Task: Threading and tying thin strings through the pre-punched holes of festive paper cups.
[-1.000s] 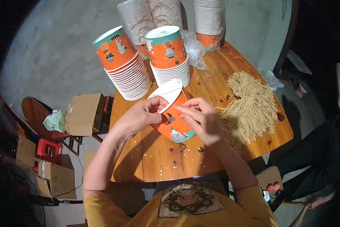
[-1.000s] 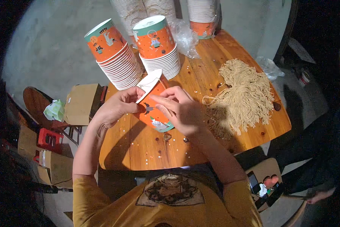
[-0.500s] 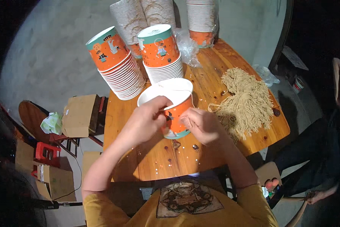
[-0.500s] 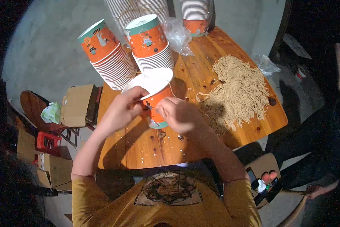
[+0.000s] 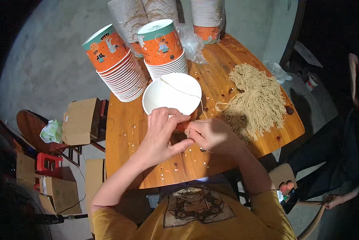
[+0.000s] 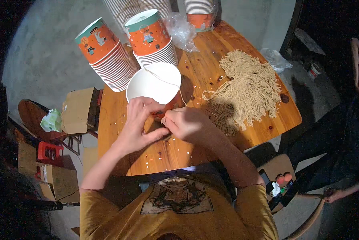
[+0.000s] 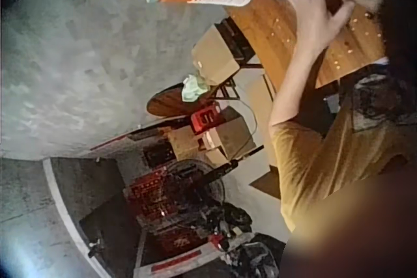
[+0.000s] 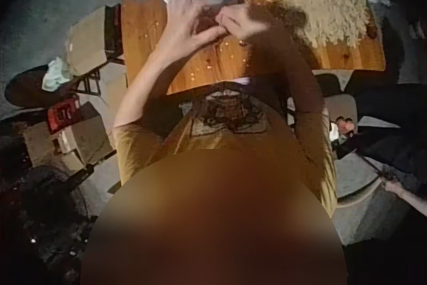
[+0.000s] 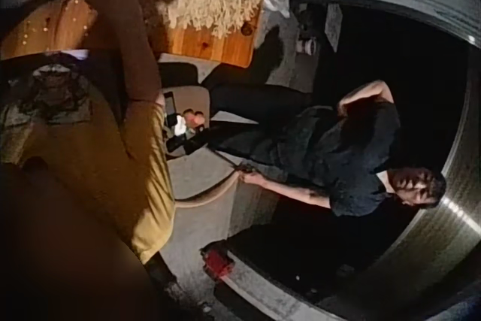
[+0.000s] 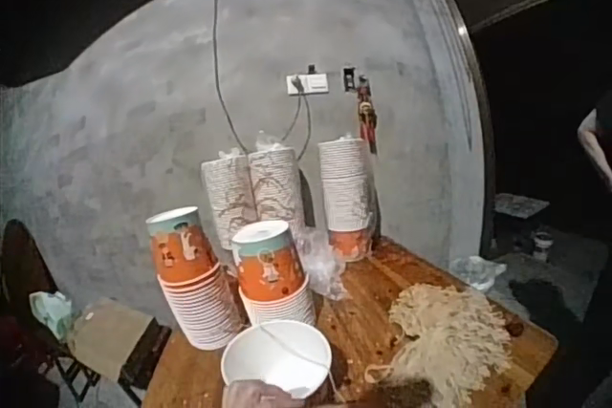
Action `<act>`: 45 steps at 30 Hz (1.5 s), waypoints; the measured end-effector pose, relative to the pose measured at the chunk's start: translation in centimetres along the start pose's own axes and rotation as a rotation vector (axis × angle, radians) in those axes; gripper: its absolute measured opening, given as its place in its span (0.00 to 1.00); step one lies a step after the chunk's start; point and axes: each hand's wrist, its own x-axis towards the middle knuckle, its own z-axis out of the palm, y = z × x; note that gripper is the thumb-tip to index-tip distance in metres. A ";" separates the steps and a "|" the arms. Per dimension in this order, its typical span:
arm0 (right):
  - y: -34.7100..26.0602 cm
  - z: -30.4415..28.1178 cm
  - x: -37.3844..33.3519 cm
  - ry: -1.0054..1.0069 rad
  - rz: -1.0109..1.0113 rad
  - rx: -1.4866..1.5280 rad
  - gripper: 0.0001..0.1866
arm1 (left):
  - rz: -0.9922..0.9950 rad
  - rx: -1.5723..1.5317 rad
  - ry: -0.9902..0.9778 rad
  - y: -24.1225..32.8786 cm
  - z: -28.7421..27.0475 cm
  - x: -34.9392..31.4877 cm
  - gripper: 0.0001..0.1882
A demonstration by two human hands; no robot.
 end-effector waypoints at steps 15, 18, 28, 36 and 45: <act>-1.0 0.6 -2.1 -0.030 -0.285 -0.529 0.04 | -0.040 -0.165 0.134 1.3 1.9 -1.5 0.09; -0.9 0.8 -2.1 0.042 -0.208 -0.257 0.03 | -0.162 -0.251 0.101 2.3 1.7 -1.7 0.13; -1.3 2.7 -3.3 0.010 -0.262 -0.396 0.05 | -0.238 -0.325 0.180 2.5 2.9 -4.2 0.05; -2.5 3.6 -3.9 0.351 0.150 0.287 0.04 | -0.319 -0.405 0.257 2.9 3.1 -3.8 0.06; -1.8 3.5 -3.9 0.541 0.238 0.250 0.01 | -0.031 0.216 0.278 0.6 -0.2 -1.0 0.08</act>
